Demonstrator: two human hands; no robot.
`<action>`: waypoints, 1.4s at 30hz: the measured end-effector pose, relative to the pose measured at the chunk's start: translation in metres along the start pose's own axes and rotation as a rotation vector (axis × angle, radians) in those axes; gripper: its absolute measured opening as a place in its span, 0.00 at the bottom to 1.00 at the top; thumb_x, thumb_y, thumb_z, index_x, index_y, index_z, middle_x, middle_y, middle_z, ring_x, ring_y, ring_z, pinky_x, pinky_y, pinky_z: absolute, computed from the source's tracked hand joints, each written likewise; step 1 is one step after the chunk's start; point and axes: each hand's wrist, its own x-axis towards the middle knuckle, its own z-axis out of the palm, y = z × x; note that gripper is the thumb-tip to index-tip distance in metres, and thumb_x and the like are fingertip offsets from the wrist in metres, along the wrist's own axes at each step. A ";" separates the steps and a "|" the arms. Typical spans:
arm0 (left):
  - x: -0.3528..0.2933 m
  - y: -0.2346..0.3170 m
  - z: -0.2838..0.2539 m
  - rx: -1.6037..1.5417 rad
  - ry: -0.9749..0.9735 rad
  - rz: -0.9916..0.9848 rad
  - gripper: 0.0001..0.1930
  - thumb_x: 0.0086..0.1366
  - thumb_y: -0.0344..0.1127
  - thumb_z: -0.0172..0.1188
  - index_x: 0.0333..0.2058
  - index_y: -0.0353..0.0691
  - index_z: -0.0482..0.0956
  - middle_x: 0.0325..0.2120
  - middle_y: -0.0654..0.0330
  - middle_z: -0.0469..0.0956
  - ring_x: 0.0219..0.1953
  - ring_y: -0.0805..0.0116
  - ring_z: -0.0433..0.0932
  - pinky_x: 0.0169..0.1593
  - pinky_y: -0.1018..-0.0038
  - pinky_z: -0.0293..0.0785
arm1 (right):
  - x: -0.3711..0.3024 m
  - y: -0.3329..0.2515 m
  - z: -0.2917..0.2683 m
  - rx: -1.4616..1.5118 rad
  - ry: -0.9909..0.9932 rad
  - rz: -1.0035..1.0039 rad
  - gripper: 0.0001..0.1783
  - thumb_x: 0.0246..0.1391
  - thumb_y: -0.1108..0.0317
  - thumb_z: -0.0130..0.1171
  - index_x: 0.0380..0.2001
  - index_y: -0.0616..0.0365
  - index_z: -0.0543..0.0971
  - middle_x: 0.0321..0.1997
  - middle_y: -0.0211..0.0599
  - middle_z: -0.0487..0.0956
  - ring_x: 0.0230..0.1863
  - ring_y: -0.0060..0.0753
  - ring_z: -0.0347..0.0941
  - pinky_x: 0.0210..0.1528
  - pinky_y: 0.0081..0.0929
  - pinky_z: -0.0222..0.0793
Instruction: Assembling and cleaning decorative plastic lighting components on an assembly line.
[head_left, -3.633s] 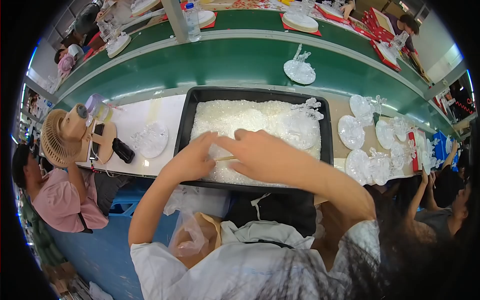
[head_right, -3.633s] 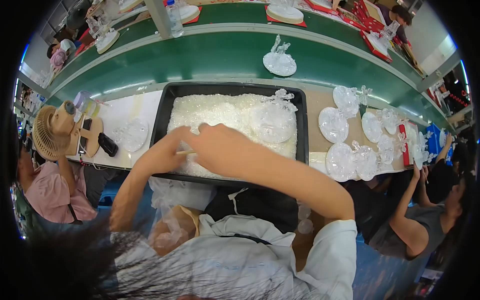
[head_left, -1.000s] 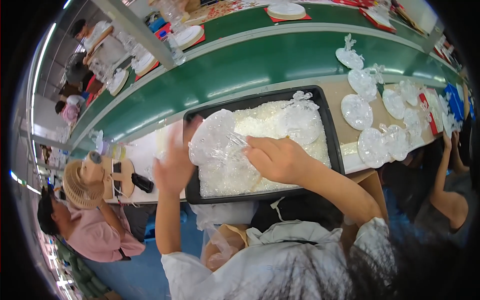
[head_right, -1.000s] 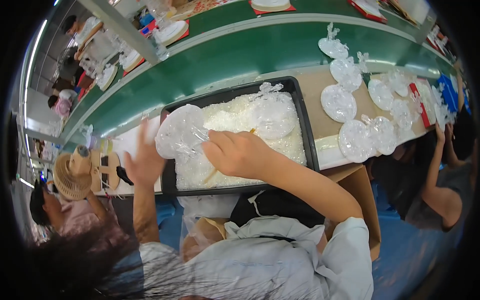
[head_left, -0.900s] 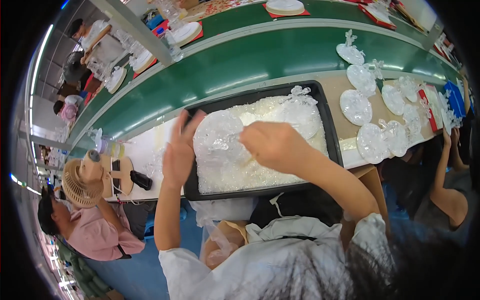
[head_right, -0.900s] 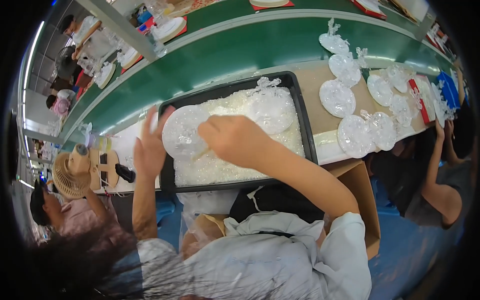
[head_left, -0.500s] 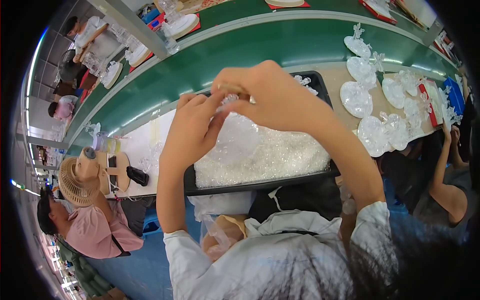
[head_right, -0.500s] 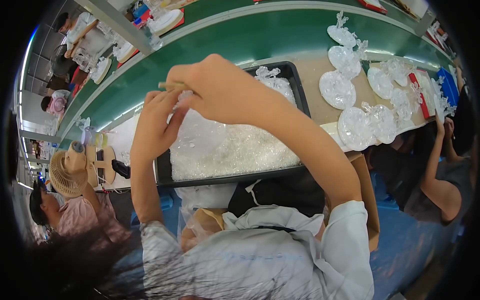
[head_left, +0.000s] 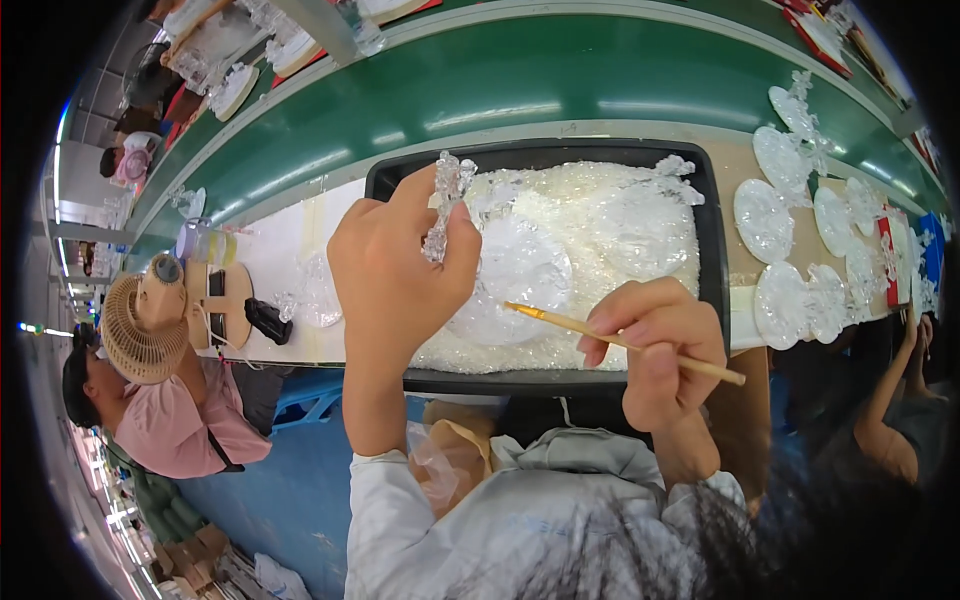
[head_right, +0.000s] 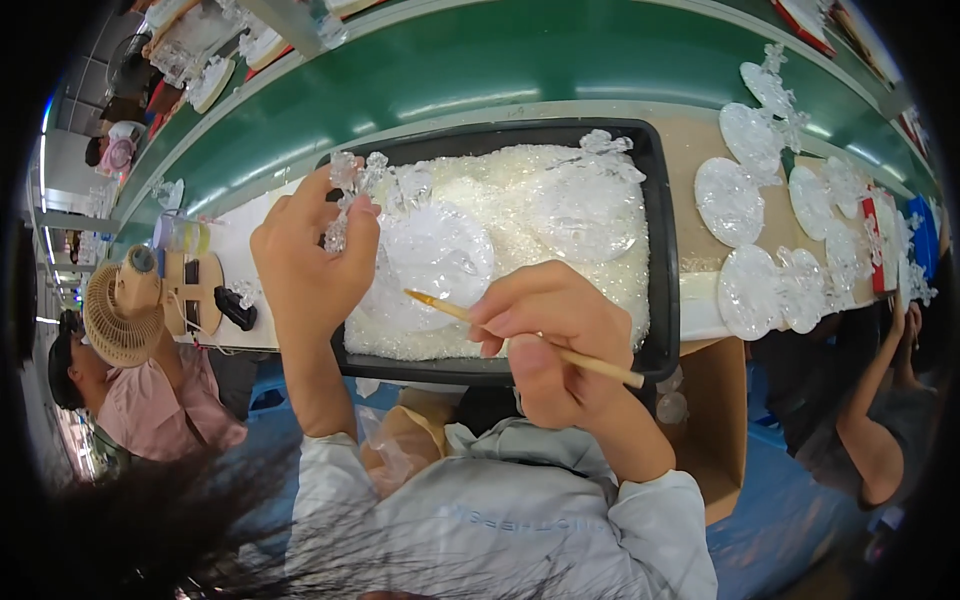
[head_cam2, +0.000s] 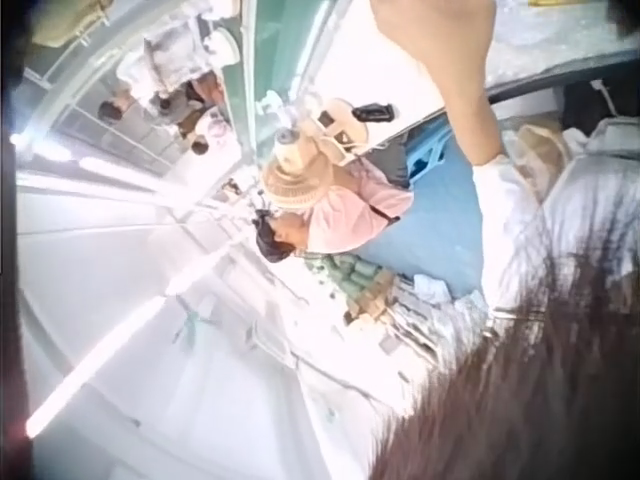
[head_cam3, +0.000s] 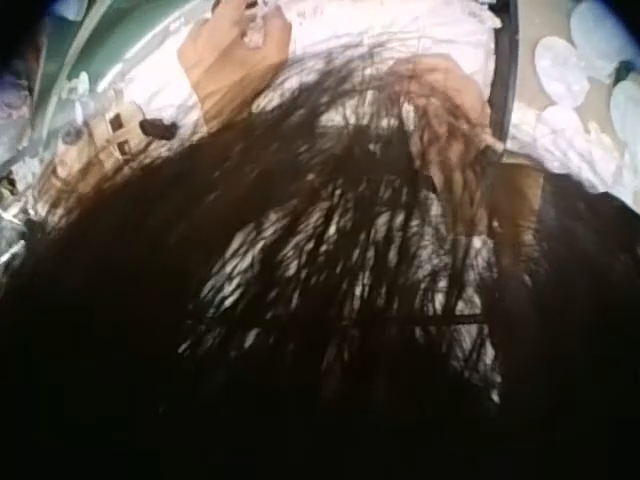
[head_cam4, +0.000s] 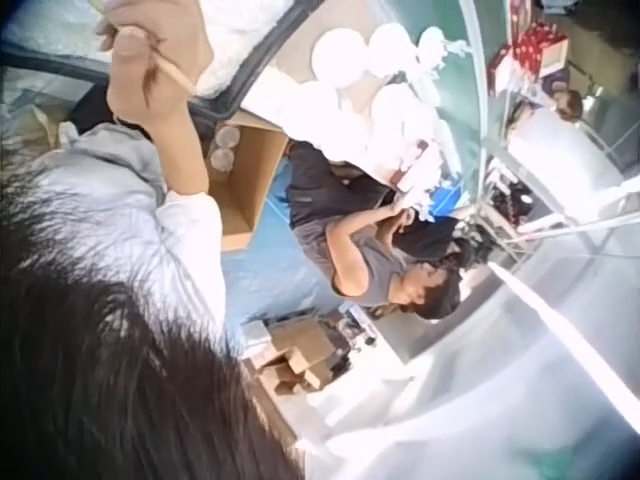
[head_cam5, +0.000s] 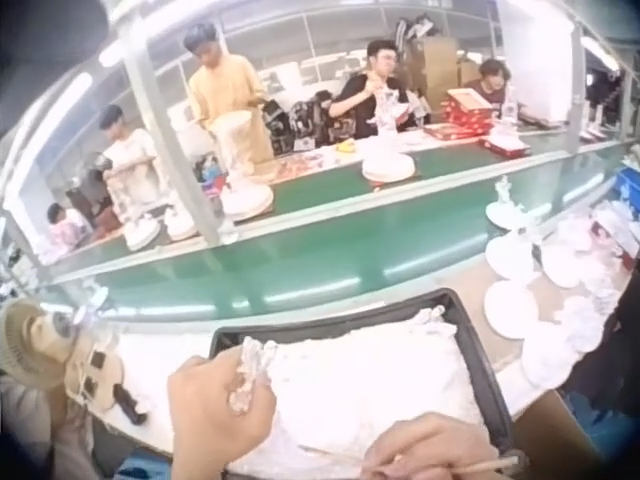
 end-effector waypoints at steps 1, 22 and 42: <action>-0.002 -0.001 0.000 0.016 0.038 0.024 0.15 0.53 0.33 0.66 0.41 0.39 0.83 0.17 0.59 0.79 0.19 0.59 0.73 0.26 0.67 0.69 | 0.000 0.002 0.000 0.006 -0.006 0.010 0.05 0.63 0.73 0.52 0.35 0.63 0.76 0.38 0.50 0.78 0.27 0.34 0.76 0.27 0.26 0.73; -0.016 0.009 0.002 0.091 0.038 -0.083 0.10 0.58 0.28 0.65 0.39 0.31 0.83 0.29 0.58 0.85 0.24 0.76 0.78 0.29 0.80 0.71 | -0.003 0.012 0.007 -0.302 -0.323 -0.327 0.13 0.38 0.81 0.67 0.31 0.68 0.79 0.32 0.48 0.78 0.25 0.45 0.78 0.21 0.30 0.77; -0.019 -0.003 0.002 -0.181 0.197 0.406 0.14 0.62 0.32 0.61 0.39 0.23 0.76 0.25 0.49 0.82 0.17 0.59 0.73 0.26 0.64 0.69 | -0.007 0.001 -0.008 -0.179 -0.140 -0.194 0.11 0.39 0.81 0.70 0.29 0.67 0.80 0.31 0.45 0.79 0.25 0.38 0.78 0.24 0.29 0.77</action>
